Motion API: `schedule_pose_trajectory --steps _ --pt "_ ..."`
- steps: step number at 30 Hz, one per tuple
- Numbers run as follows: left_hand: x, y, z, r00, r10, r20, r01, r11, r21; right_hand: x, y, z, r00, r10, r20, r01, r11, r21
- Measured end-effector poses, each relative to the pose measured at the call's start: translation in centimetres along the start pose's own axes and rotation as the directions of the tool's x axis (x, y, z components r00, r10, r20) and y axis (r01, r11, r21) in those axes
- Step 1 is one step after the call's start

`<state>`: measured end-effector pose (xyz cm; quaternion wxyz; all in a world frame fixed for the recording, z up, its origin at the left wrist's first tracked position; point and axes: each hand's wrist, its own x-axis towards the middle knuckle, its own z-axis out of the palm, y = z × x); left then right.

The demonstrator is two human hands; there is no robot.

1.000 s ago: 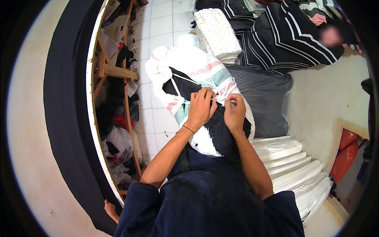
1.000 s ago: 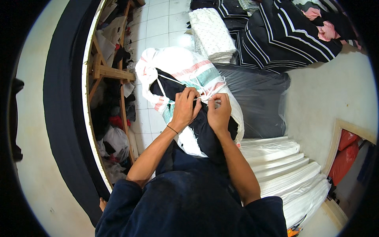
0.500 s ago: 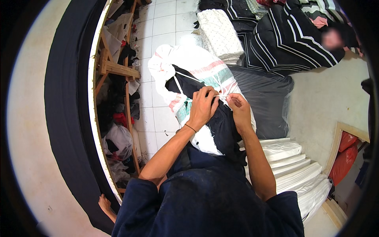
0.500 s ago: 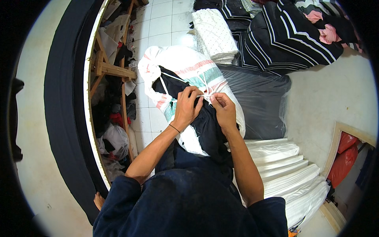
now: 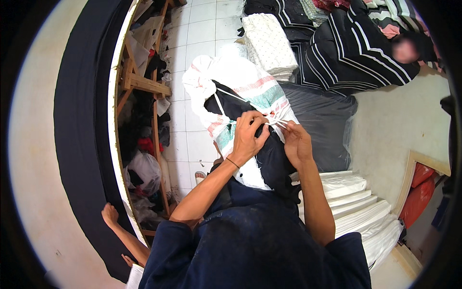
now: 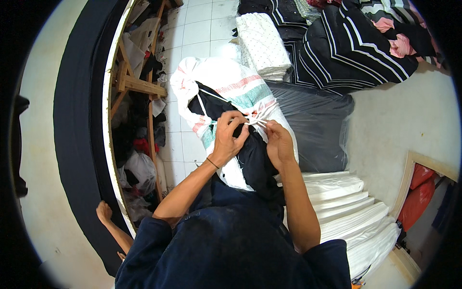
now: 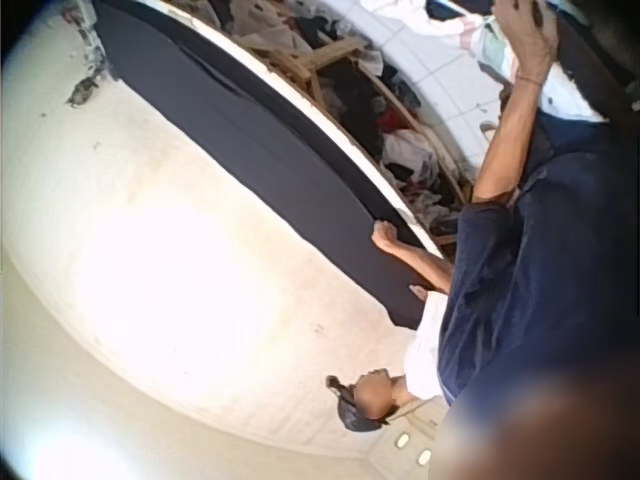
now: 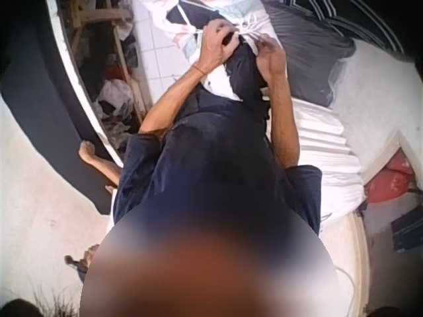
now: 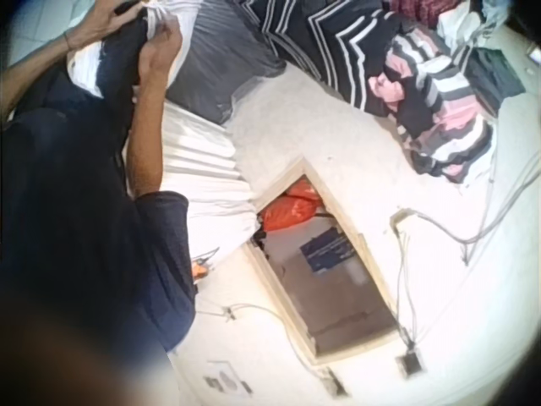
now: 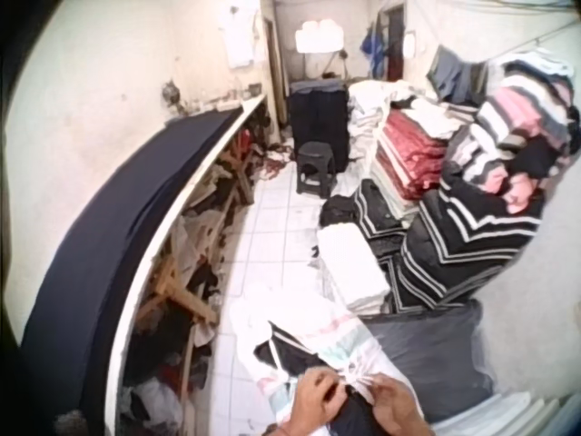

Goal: The person unties a large white sack filled with black garments. They remove a black t-shirt, unfold it, and place it on a nearby table. The person then moves the sack to a different location.

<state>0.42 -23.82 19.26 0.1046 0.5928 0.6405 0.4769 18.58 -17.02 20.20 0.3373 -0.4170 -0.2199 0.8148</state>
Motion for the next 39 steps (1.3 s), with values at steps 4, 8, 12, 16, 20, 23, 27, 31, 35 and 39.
schedule_pose_trajectory --steps 4,8,12,16,20,23,27,31,35,39 --pt "0.6 2.7 -1.5 0.909 -0.335 0.249 0.401 0.866 -0.299 0.2 -0.5 -0.4 1.0 0.002 0.003 -0.002 0.993 -0.114" --pt "-0.4 5.9 -7.9 0.844 -0.355 0.403 0.535 0.621 -0.573 0.9 -0.5 -0.6 0.996 0.018 -0.082 -0.004 0.985 0.175" --pt "0.5 8.6 -17.5 0.966 -0.236 0.102 0.235 0.65 -0.723 1.8 -0.5 -1.0 0.999 -0.046 -0.008 0.046 0.999 0.014" --pt "5.5 11.7 -27.4 0.957 -0.09 -0.277 -0.197 0.5 -0.843 2.4 -1.0 -1.0 0.989 -0.079 -0.121 0.064 0.99 -0.124" --pt "8.3 12.1 -29.2 0.711 -0.216 -0.669 0.053 0.965 -0.256 1.9 -1.3 0.6 0.982 -0.125 -0.141 0.109 0.988 -0.111" --pt "7.9 9.6 -22.3 0.83 0.117 -0.546 0.321 0.701 0.637 1.1 -1.2 2.0 0.975 -0.2 -0.092 0.175 0.959 -0.224" --pt "5.4 5.7 -6.6 0.975 -0.087 0.205 0.057 0.987 0.15 0.8 -1.1 2.7 0.975 -0.216 -0.047 0.201 0.956 -0.214" --pt "1.6 2.4 -0.8 0.935 -0.246 0.256 0.22 0.967 0.126 1.3 -1.5 1.9 0.965 -0.241 -0.1 0.211 0.947 -0.241" --pt "-1.6 -0.7 -7.4 0.976 -0.208 0.062 0.21 0.977 -0.024 1.2 -2.6 1.0 0.985 -0.097 -0.145 0.088 0.993 -0.073" --pt "-2.7 -2.1 -16.4 0.758 -0.589 -0.28 0.546 0.808 -0.222 0.4 -3.4 1.0 0.997 0.071 -0.002 -0.062 0.847 -0.527"
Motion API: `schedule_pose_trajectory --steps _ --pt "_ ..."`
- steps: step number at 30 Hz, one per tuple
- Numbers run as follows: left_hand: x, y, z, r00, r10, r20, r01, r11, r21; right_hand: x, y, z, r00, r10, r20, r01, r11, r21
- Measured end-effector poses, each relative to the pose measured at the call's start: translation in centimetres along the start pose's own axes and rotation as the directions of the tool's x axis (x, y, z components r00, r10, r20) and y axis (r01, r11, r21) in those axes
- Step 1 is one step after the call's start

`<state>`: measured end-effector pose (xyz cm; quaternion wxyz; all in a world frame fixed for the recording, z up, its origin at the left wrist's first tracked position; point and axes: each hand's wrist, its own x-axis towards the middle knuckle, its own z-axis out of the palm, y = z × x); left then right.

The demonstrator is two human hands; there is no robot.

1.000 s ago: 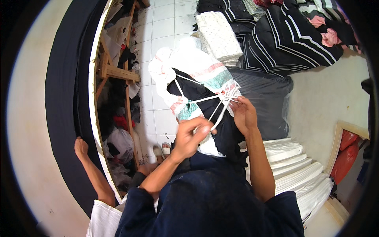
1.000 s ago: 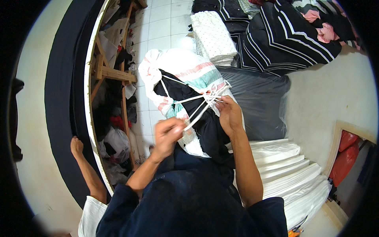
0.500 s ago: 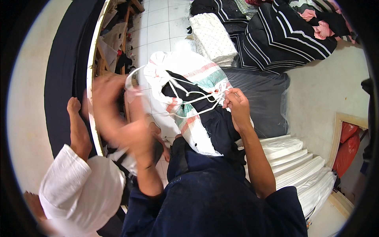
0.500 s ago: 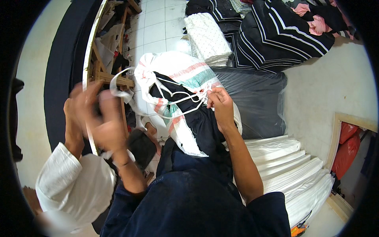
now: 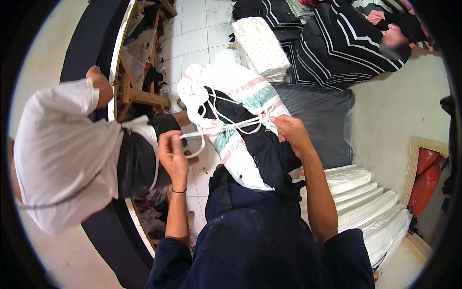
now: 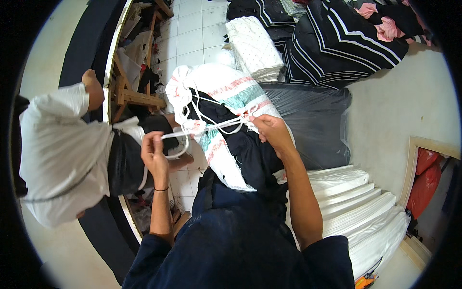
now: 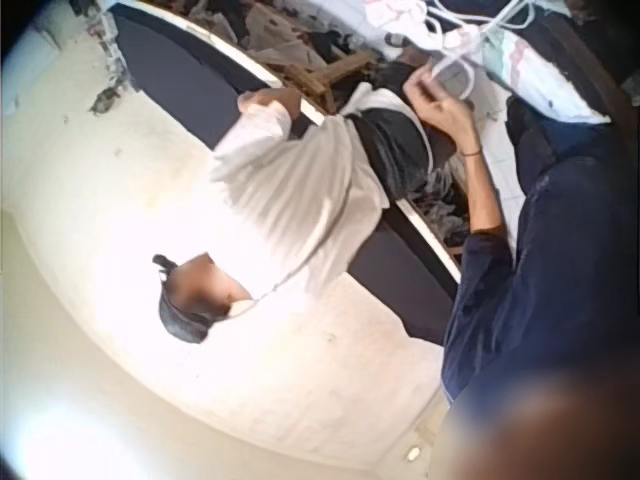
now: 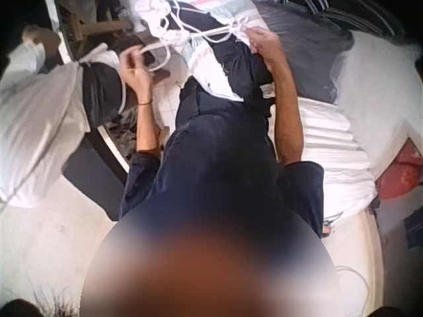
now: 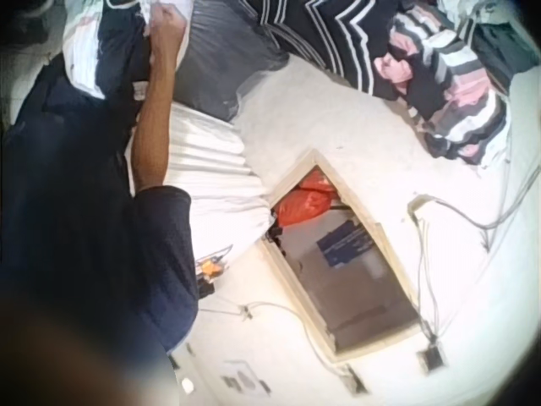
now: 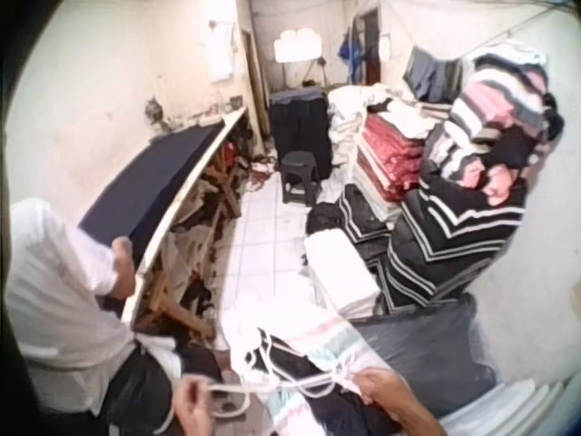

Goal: The person unties a large white sack filled with black garments. They remove a black t-shirt, unfold it, and place it on a nearby table. The person then moves the sack to a different location.

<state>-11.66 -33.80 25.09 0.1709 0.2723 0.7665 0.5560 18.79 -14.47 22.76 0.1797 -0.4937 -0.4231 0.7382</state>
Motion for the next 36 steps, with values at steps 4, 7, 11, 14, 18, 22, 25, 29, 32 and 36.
schedule_pose_trajectory --steps 4,7,11,14,18,22,25,29,32,36 --pt "0.3 1.1 0.8 0.896 0.395 0.2 -0.44 0.738 0.512 -1.0 -1.4 0.4 0.992 -0.123 -0.008 0.117 0.959 -0.259" --pt "-1.4 1.8 6.5 0.879 0.365 0.307 -0.43 0.885 0.179 -2.5 -3.0 0.7 0.941 -0.335 0.053 0.339 0.916 -0.214" --pt "-3.1 2.3 12.8 0.747 0.386 0.542 -0.533 0.835 0.14 -6.9 -4.6 0.8 0.982 -0.059 0.182 0.151 0.824 -0.547" --pt "-2.9 1.7 14.7 0.679 0.389 0.623 -0.567 0.817 0.108 -10.6 -4.5 -0.2 0.949 -0.055 0.311 0.184 0.897 -0.402" --pt "-2.6 0.3 14.8 0.657 0.394 0.642 -0.581 0.808 0.098 -13.1 -4.9 -2.6 0.8 -0.436 0.411 0.475 0.88 0.009" --pt "-3.2 -0.3 15.0 0.704 0.376 0.603 -0.539 0.836 0.108 -15.5 -6.3 -4.1 0.939 -0.144 0.311 0.213 0.956 -0.201" --pt "-3.3 0.1 15.0 0.715 0.368 0.594 -0.477 0.879 0.029 -16.8 -7.5 -5.3 0.948 -0.071 0.311 0.196 0.898 -0.394" --pt "-2.0 0.8 15.0 0.703 0.278 0.655 -0.348 0.937 -0.024 -15.9 -7.7 -6.0 0.855 -0.427 0.295 0.505 0.816 -0.283" --pt "-0.9 0.9 15.2 0.674 0.286 0.681 -0.434 0.899 0.052 -14.8 -8.0 -6.0 0.893 -0.413 0.177 0.45 0.808 -0.38" --pt "-0.5 0.3 16.0 0.646 0.372 0.667 -0.575 0.811 0.104 -12.6 -8.8 -6.1 0.752 -0.651 -0.104 0.421 0.596 -0.683"
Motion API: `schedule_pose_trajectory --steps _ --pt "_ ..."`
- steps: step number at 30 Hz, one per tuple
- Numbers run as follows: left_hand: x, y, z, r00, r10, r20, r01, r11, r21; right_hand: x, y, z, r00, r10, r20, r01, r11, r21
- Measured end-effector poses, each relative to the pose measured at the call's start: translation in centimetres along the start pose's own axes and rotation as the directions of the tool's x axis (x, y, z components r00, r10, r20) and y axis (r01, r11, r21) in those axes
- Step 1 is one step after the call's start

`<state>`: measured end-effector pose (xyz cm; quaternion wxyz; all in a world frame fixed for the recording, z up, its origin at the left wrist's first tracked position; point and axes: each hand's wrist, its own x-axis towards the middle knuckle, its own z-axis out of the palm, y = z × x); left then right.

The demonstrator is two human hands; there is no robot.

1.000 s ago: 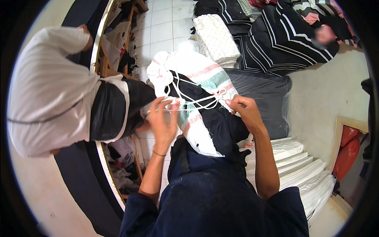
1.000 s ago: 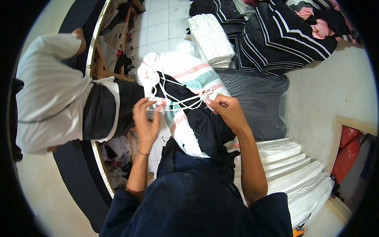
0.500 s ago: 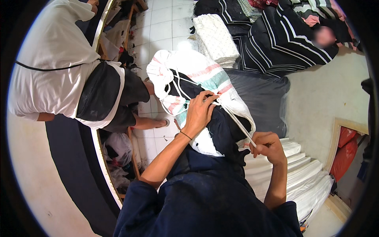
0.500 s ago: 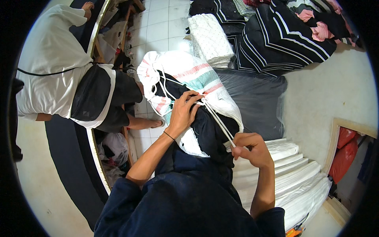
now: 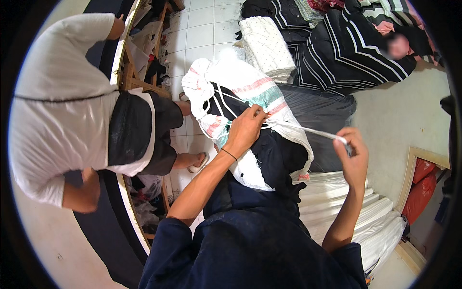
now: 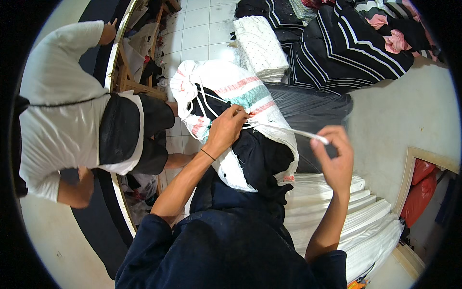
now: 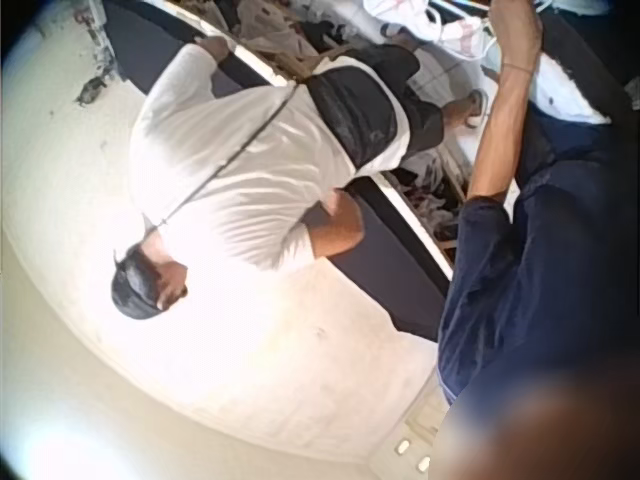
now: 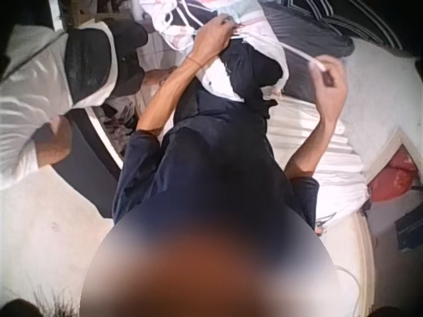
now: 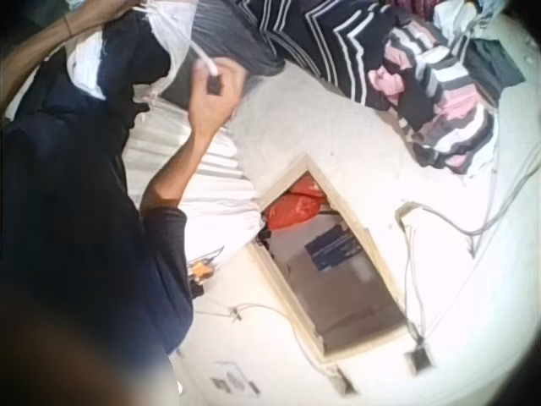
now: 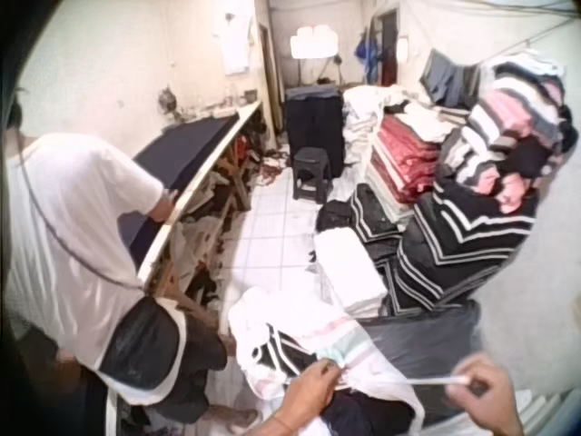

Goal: The person unties a large white sack filled with black garments. They remove a black t-shirt, unfold it, and place it on a nearby table. The person then moves the sack to a different location.

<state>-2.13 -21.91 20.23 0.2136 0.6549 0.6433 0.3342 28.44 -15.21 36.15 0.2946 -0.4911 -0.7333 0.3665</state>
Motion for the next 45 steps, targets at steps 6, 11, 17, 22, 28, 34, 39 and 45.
schedule_pose_trajectory --steps 6,11,17,22,28,34,39,45 --pt "-0.2 -0.7 0.9 0.999 -0.018 -0.03 0.012 0.98 -0.2 0.9 2.5 6.6 0.929 0.126 -0.349 -0.124 0.992 0.027" --pt "0.0 -1.2 0.6 1.0 0.007 0.005 -0.006 0.987 -0.158 1.4 3.3 18.1 0.997 -0.04 -0.061 0.042 0.998 0.041" --pt "-0.1 -1.1 0.7 0.999 -0.041 0.003 0.041 0.986 -0.16 0.2 5.7 17.9 0.933 0.311 0.182 -0.349 0.905 0.244" --pt "-0.2 -0.8 0.4 0.996 -0.078 0.041 0.082 0.99 -0.114 -3.4 5.3 11.7 0.96 0.187 0.207 -0.151 0.973 -0.177" --pt "0.7 -0.1 -0.1 0.998 -0.007 0.056 0.009 0.999 -0.035 -3.5 3.9 5.0 0.937 -0.15 -0.315 0.063 0.961 -0.269" --pt "1.5 -0.4 -0.3 0.985 0.0 0.175 0.021 0.993 -0.12 -2.6 3.5 6.1 0.891 0.36 -0.277 -0.169 0.828 0.535" --pt "2.8 -1.4 -0.1 0.977 -0.178 0.117 0.197 0.963 -0.185 -4.1 -0.3 -0.2 0.938 0.297 0.18 -0.328 0.587 0.74" --pt "1.6 -1.2 -0.2 0.986 -0.16 0.042 0.165 0.949 -0.268 -7.8 -1.2 -12.6 0.968 0.172 -0.185 -0.151 0.981 0.123"
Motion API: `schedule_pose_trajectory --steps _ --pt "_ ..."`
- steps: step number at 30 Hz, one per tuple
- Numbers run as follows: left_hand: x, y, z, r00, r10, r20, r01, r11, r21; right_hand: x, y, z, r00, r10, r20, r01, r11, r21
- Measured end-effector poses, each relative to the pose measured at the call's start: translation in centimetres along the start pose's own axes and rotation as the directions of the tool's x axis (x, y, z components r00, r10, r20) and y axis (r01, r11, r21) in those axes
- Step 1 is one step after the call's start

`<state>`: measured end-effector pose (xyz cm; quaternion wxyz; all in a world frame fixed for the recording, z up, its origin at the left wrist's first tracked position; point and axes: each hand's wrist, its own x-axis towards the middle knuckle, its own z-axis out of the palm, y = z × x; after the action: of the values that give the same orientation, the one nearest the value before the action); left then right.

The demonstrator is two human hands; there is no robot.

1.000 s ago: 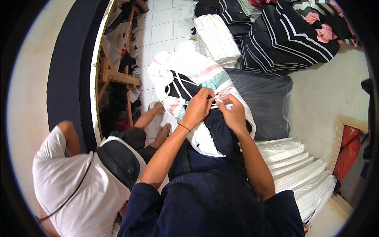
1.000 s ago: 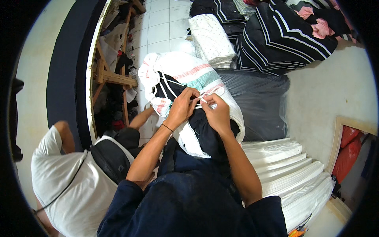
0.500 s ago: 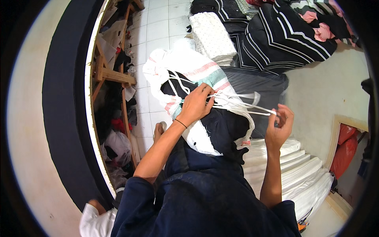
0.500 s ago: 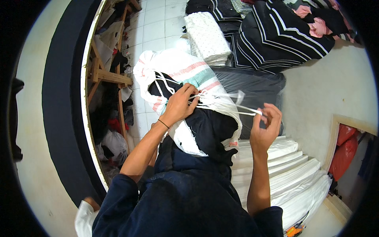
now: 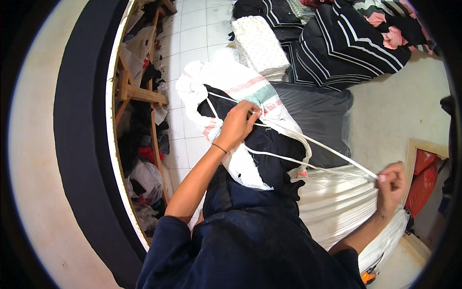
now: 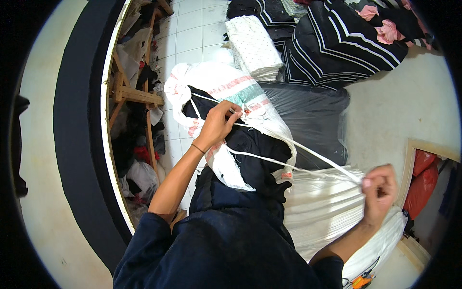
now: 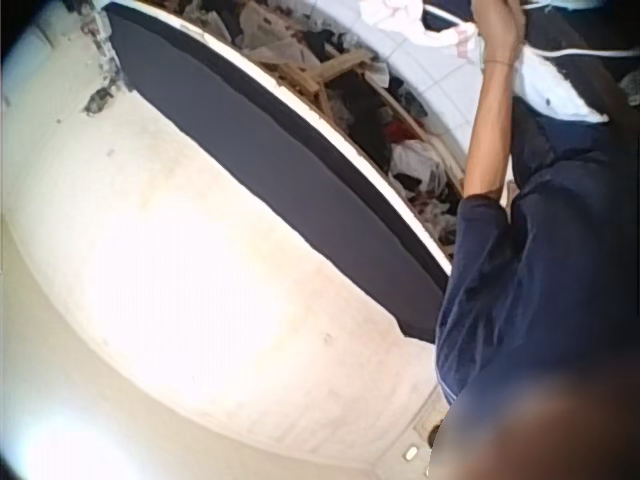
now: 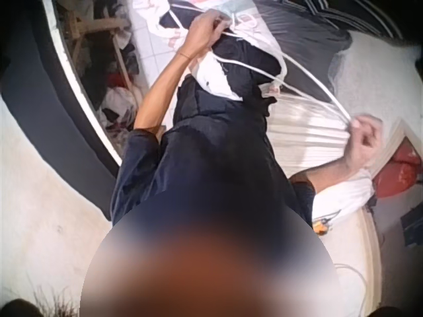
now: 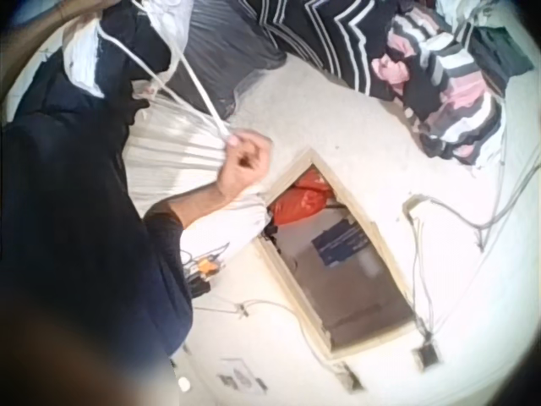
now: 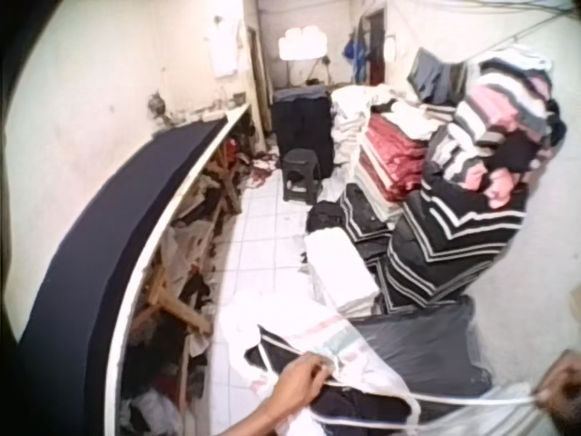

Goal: The person unties a large white sack filled with black garments. They remove a black t-shirt, unfold it, and place it on a nearby table. The person then moves the sack to a different location.

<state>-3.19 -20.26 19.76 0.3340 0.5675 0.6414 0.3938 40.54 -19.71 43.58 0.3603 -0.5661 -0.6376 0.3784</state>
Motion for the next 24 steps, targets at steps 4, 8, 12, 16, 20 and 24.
schedule_pose_trajectory --steps 4,8,12,16,20,24 --pt "-1.4 -0.4 0.4 0.997 0.077 -0.005 -0.077 0.994 0.082 2.7 2.3 -4.1 0.814 -0.099 -0.572 -0.027 0.978 -0.208" --pt "-1.7 -1.0 1.3 0.996 0.076 -0.04 -0.071 0.991 0.117 5.2 5.0 2.5 0.672 -0.404 -0.621 -0.075 0.797 -0.6" --pt "-1.4 -1.1 1.3 0.999 0.042 -0.011 -0.041 0.995 0.094 3.6 7.6 19.8 0.972 -0.224 0.076 0.236 0.945 -0.229" --pt "-1.4 -1.0 0.7 0.996 0.077 0.034 -0.077 0.997 -0.006 4.5 10.1 32.6 0.979 -0.08 0.186 0.086 0.996 -0.025" --pt "-1.7 -1.3 0.7 0.992 0.128 -0.004 -0.128 0.988 -0.088 6.5 11.7 33.5 0.936 0.169 0.308 -0.278 0.892 0.355" --pt "-2.0 -1.4 1.6 0.996 0.077 0.045 -0.078 0.996 0.038 6.8 12.0 30.6 0.919 0.316 0.236 -0.387 0.838 0.385"
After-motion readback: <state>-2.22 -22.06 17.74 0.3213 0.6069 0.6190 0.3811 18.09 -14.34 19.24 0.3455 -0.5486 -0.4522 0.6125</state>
